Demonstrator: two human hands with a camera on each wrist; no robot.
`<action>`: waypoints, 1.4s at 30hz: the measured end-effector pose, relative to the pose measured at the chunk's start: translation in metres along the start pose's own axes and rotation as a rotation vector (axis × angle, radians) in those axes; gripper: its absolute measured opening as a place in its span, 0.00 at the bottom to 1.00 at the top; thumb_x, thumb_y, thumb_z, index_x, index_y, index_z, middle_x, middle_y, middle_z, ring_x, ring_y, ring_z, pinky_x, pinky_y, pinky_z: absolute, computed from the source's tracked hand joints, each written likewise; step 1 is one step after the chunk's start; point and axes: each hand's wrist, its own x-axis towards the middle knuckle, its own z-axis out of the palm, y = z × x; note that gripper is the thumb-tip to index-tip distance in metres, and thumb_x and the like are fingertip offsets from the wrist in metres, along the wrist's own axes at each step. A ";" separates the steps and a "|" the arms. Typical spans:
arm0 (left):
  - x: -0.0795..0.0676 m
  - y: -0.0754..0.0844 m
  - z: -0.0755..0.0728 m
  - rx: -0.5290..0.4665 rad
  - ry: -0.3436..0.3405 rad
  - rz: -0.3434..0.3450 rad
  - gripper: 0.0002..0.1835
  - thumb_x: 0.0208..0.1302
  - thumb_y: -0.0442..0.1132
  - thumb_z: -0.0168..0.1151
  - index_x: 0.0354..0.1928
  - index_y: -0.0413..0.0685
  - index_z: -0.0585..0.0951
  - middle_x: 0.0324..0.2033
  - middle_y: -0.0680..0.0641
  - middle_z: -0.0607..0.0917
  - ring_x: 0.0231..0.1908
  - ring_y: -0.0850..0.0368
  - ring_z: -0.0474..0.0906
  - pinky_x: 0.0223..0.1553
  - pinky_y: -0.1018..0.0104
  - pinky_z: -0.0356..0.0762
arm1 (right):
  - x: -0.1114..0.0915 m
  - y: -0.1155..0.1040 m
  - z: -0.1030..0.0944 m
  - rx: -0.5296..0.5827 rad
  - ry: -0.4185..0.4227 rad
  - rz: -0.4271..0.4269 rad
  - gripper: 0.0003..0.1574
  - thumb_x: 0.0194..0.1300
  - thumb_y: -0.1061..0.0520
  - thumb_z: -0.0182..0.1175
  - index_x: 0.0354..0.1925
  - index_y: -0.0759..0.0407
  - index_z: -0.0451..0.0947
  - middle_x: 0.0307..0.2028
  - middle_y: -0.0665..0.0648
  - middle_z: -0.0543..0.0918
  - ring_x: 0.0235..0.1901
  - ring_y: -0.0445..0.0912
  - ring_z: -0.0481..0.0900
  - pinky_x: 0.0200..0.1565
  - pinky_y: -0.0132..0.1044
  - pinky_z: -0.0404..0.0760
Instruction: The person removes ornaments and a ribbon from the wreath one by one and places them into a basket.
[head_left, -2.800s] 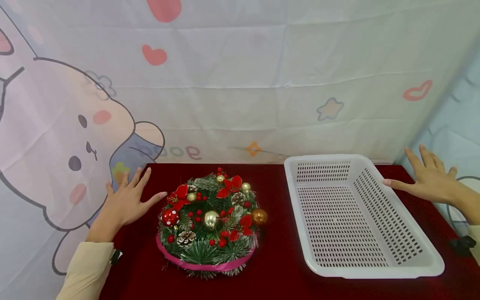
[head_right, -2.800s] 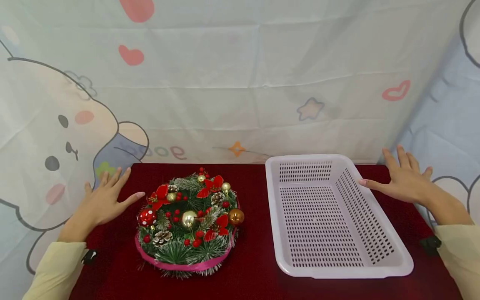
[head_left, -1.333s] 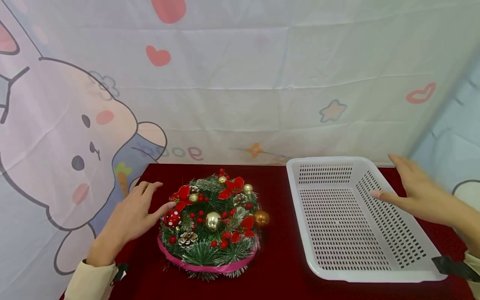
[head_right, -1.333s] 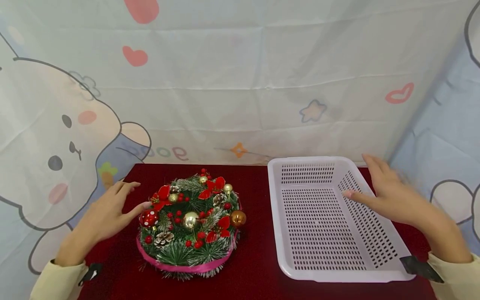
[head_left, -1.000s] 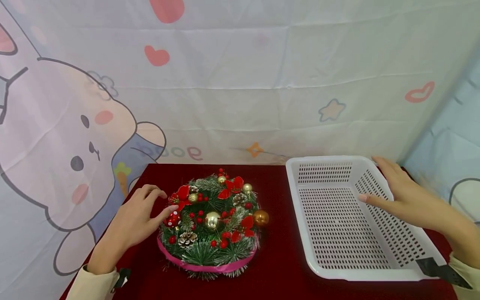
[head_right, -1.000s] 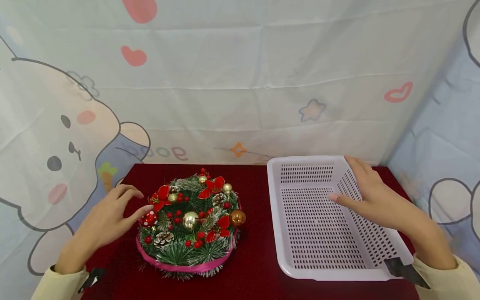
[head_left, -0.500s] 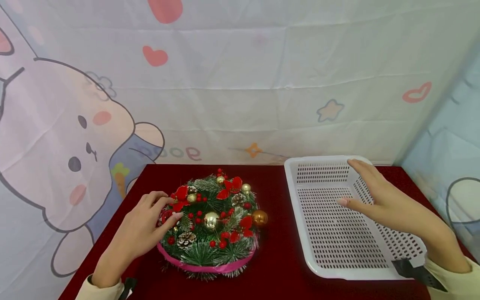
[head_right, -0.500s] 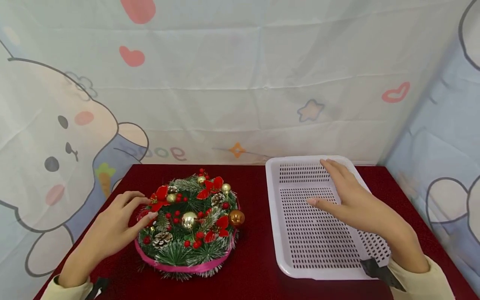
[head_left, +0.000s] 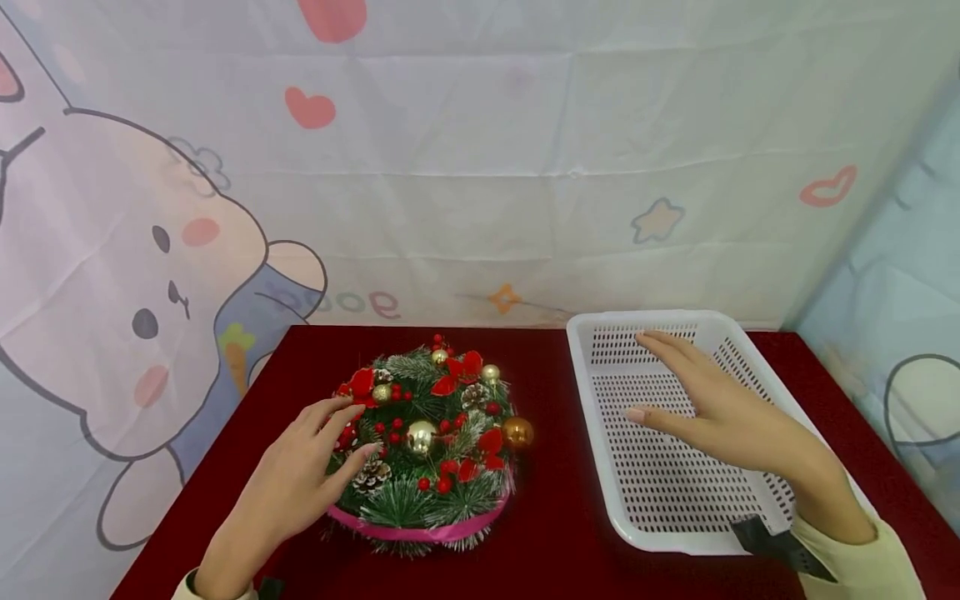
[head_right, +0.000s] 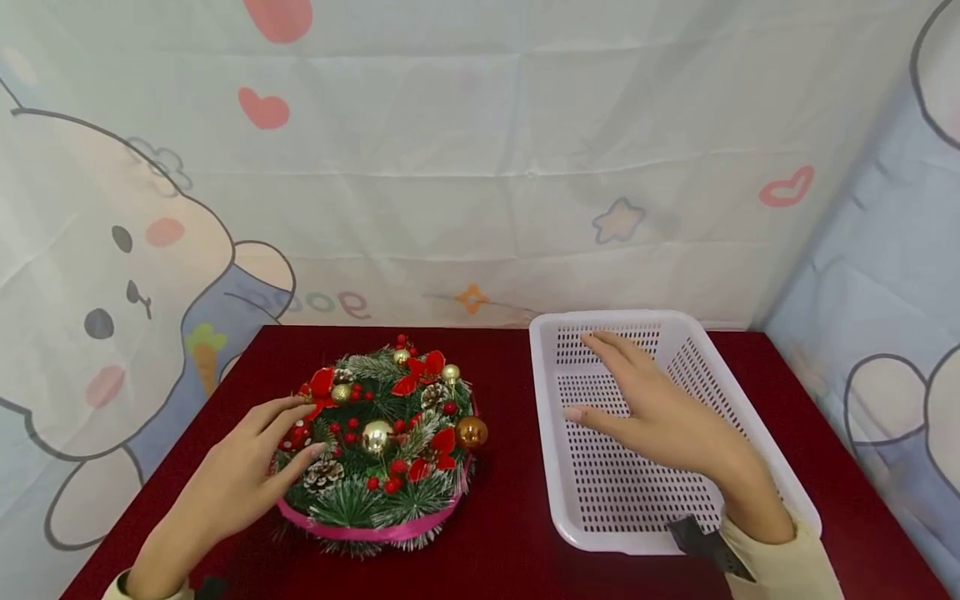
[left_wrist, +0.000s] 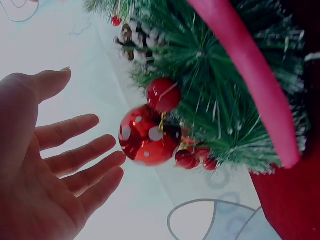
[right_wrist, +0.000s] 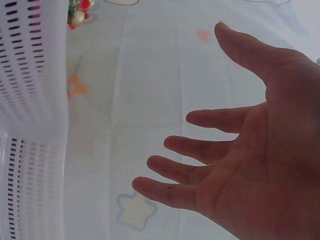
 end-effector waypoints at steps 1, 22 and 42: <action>0.000 0.001 0.001 0.001 0.003 0.002 0.30 0.68 0.50 0.73 0.66 0.43 0.80 0.64 0.38 0.81 0.64 0.39 0.79 0.54 0.42 0.88 | 0.001 -0.002 0.001 -0.002 -0.001 0.000 0.57 0.71 0.36 0.67 0.83 0.55 0.53 0.81 0.64 0.59 0.79 0.65 0.59 0.73 0.75 0.64; -0.022 0.027 0.020 0.035 -0.108 0.023 0.40 0.69 0.56 0.70 0.75 0.40 0.73 0.78 0.38 0.69 0.78 0.35 0.65 0.71 0.39 0.75 | 0.023 -0.042 0.031 0.064 -0.072 -0.051 0.51 0.73 0.31 0.62 0.82 0.52 0.60 0.82 0.60 0.60 0.81 0.62 0.59 0.76 0.70 0.65; -0.036 0.035 0.033 0.117 -0.113 0.094 0.41 0.68 0.59 0.70 0.74 0.40 0.74 0.75 0.40 0.74 0.76 0.43 0.71 0.74 0.45 0.71 | 0.051 -0.081 0.063 0.188 -0.125 -0.093 0.50 0.69 0.33 0.67 0.80 0.45 0.63 0.81 0.53 0.63 0.80 0.55 0.63 0.77 0.63 0.68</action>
